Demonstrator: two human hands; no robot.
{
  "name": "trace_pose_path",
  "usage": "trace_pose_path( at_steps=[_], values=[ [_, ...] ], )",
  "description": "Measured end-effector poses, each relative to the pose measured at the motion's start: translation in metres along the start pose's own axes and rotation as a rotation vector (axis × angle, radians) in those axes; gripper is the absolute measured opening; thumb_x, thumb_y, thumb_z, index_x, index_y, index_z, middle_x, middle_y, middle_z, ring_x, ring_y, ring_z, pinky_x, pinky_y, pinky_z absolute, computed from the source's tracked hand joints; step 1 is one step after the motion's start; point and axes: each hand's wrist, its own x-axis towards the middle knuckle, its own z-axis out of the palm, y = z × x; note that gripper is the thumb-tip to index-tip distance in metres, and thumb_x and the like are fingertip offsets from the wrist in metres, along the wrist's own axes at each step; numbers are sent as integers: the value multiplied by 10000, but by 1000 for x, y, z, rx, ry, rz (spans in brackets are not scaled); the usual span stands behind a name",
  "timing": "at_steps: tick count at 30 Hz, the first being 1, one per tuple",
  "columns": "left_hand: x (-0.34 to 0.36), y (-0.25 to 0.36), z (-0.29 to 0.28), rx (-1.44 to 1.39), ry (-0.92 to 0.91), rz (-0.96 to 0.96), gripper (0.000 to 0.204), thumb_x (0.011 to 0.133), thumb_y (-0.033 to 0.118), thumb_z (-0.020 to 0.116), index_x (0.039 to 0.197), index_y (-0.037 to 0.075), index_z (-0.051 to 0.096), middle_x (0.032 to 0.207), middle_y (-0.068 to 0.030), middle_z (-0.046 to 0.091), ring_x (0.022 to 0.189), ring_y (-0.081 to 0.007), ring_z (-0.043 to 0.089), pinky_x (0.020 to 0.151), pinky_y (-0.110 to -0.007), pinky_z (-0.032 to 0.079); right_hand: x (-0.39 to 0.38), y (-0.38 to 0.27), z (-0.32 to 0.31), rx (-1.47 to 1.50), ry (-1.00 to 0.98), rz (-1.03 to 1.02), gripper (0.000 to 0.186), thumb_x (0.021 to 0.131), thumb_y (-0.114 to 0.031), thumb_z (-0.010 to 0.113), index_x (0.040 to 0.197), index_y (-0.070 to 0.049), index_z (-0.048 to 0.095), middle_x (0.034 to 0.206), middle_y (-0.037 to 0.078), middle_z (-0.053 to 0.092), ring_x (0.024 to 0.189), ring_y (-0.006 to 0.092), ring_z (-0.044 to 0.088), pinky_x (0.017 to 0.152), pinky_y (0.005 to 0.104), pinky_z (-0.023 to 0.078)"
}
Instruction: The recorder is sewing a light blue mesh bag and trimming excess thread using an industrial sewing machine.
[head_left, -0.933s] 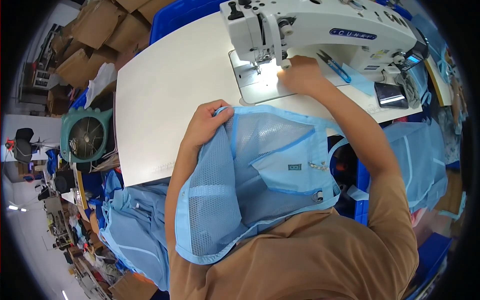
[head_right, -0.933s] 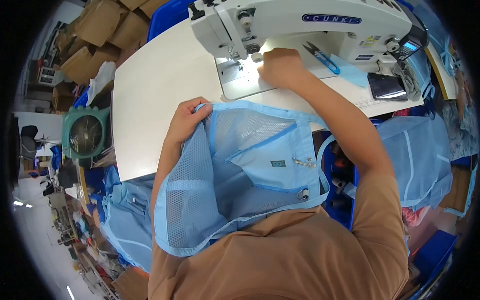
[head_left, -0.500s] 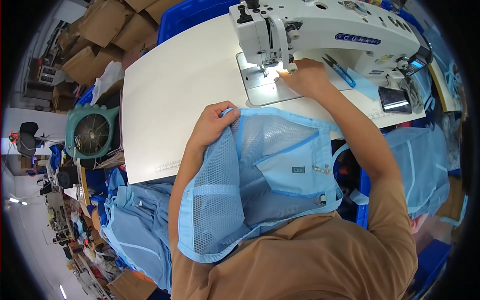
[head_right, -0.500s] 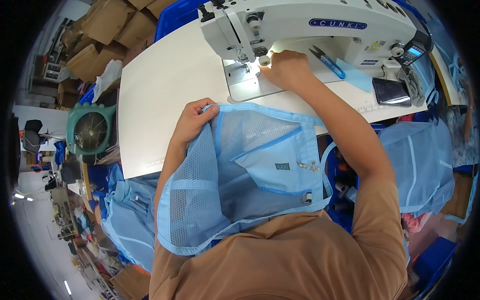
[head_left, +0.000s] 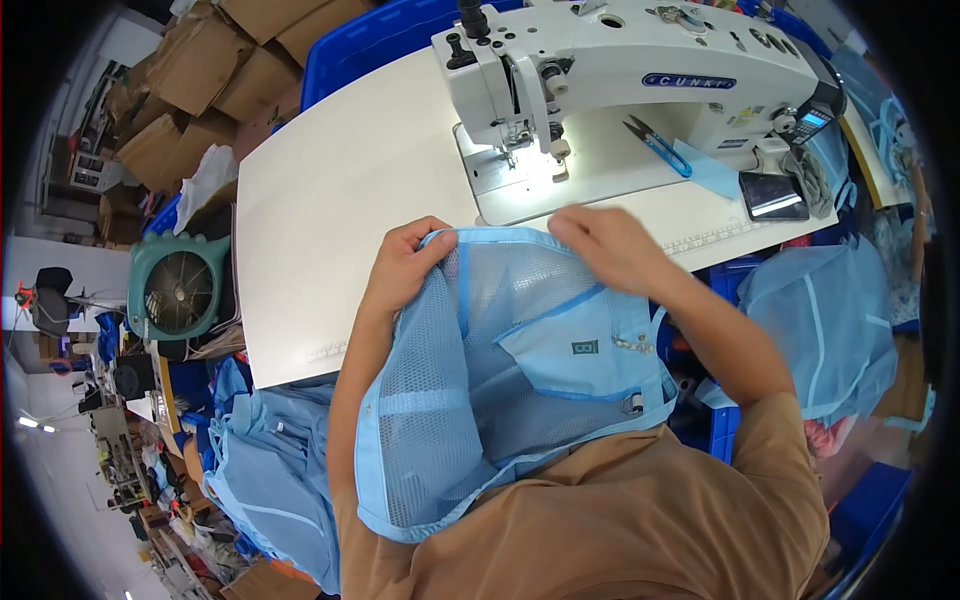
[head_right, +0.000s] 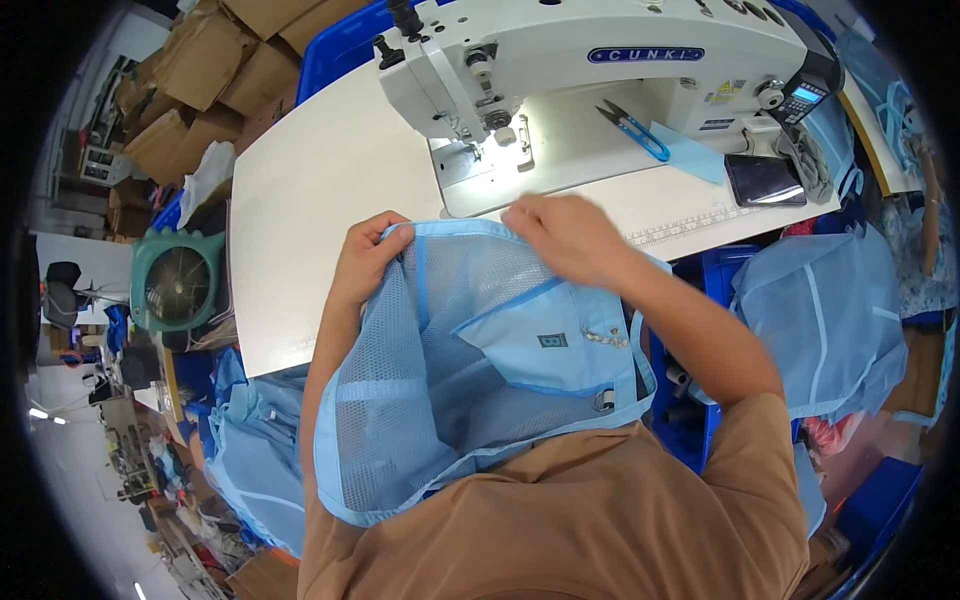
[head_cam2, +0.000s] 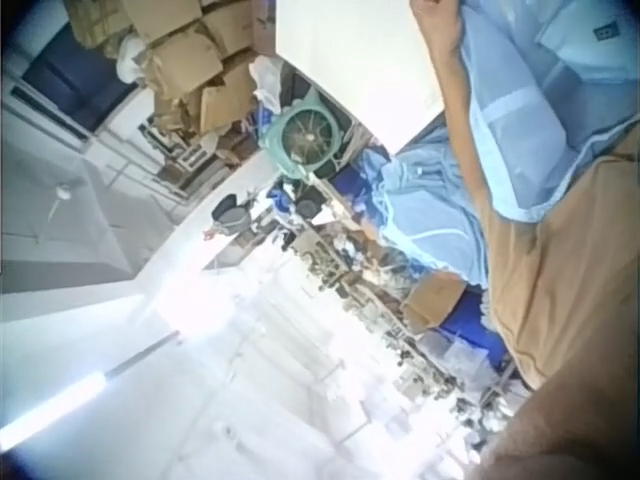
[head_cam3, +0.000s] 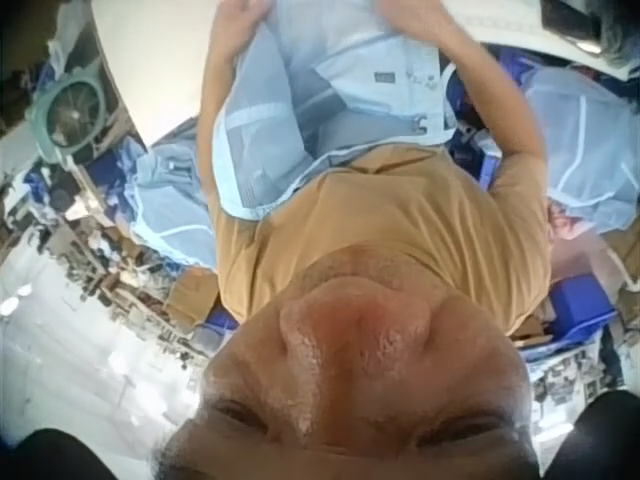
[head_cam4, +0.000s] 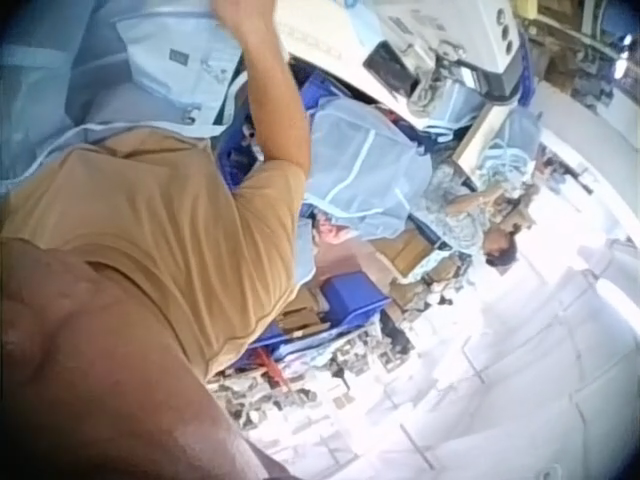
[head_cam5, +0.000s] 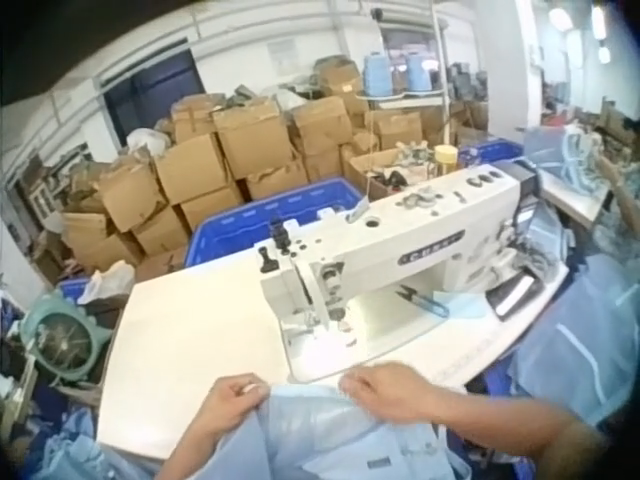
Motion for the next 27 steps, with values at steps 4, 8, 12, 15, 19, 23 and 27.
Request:
trace_pose_path(
  at_steps=[4,8,12,15,19,23,27],
  values=[
    [10,31,4,15,-40,65,238,1014,263,701,984,33,756,819,25,670,785,-72,582,743,-244,476,-23,-10,-2,144,120,62,237,1053,-273,581,1031,-66,693,847,229,689,816,441,666,737,492,525],
    [58,43,28,-14,-57,59,253,1020,251,691,998,7,750,821,14,672,761,-83,584,718,-254,481,44,44,-62,-278,77,-156,276,1064,-328,557,1001,-85,671,815,182,701,787,428,685,725,513,547],
    [91,29,51,54,-22,-50,309,1011,285,684,979,-14,754,798,-23,687,713,-104,600,674,-292,485,74,89,-64,-706,-44,-273,237,1072,-317,524,1069,-113,644,824,173,714,780,399,712,759,517,571],
    [98,30,57,172,-31,-136,352,992,319,681,952,-21,761,776,-44,690,690,-131,612,675,-317,491,70,100,-64,-796,-94,-319,230,1051,-286,538,1067,-80,638,899,160,723,811,377,726,762,514,580],
    [95,32,68,299,25,-55,362,962,308,664,933,-45,741,776,-133,701,702,-215,648,712,-371,517,67,84,-74,-891,-94,-337,195,1015,-221,573,1036,-37,634,1042,158,717,938,343,724,822,498,580],
    [92,34,63,347,62,-70,372,957,300,644,937,-59,740,804,-193,720,724,-274,682,740,-403,537,43,-1,-64,-683,42,-277,199,962,-161,644,1082,-3,664,1181,189,671,1115,341,662,952,456,545],
    [99,31,59,346,-6,-74,364,951,294,649,942,-57,744,811,-190,726,726,-274,687,739,-396,537,36,-4,19,-241,140,-86,312,945,-186,681,1200,-5,677,1221,184,661,1173,365,627,1020,452,507]
  ],
)
